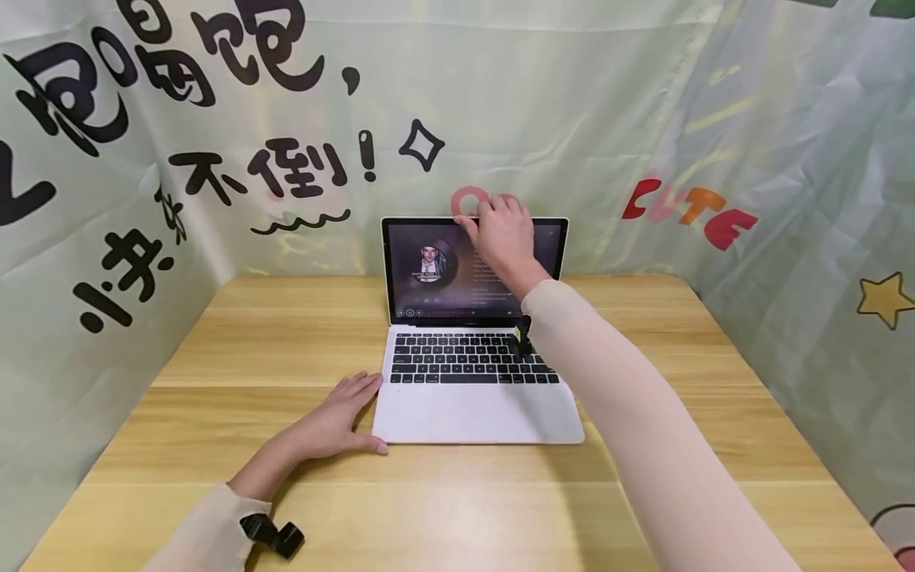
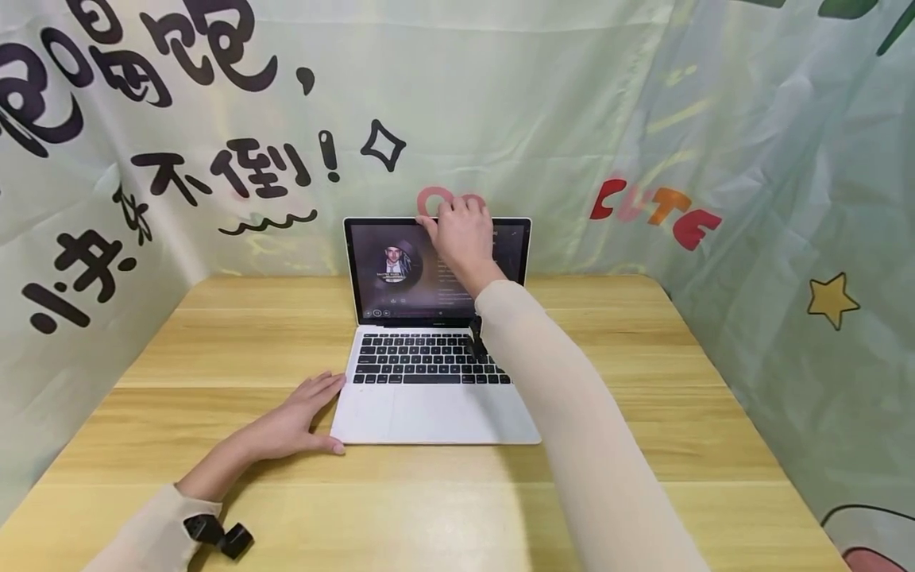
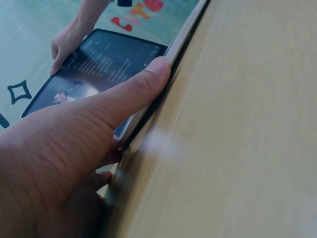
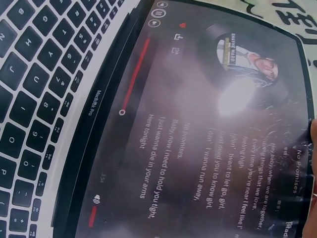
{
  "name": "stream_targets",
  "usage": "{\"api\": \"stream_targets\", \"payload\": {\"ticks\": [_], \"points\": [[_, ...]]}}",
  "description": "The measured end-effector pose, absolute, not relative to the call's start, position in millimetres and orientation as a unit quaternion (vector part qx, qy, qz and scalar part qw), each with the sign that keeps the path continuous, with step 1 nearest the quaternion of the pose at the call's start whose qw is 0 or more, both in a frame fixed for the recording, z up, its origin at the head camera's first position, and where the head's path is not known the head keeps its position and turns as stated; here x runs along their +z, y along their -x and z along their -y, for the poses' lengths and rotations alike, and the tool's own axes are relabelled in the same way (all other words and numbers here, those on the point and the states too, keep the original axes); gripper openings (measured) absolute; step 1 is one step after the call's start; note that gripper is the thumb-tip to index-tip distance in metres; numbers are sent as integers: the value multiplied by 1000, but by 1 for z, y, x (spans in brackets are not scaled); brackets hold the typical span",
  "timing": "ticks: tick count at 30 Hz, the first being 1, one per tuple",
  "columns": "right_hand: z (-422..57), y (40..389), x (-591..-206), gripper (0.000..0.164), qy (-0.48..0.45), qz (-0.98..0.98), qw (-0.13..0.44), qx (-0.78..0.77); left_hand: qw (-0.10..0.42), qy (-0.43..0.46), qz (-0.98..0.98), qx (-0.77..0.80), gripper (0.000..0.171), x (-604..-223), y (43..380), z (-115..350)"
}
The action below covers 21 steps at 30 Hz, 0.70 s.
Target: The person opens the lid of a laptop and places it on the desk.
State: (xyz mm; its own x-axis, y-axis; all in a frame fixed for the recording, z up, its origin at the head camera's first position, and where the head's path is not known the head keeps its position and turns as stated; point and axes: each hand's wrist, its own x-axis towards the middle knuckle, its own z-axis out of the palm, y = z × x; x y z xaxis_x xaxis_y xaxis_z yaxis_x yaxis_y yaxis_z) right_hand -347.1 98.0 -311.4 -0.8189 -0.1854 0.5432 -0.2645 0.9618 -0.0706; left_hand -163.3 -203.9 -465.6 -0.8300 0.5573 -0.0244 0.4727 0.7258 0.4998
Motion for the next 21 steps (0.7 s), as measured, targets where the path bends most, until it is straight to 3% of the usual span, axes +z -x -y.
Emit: {"api": "stream_targets", "payload": {"ticks": [21], "points": [[-94,380,-323,54,-108,955,268,72,77,-278,-929,234,119,-466,163,205]]}}
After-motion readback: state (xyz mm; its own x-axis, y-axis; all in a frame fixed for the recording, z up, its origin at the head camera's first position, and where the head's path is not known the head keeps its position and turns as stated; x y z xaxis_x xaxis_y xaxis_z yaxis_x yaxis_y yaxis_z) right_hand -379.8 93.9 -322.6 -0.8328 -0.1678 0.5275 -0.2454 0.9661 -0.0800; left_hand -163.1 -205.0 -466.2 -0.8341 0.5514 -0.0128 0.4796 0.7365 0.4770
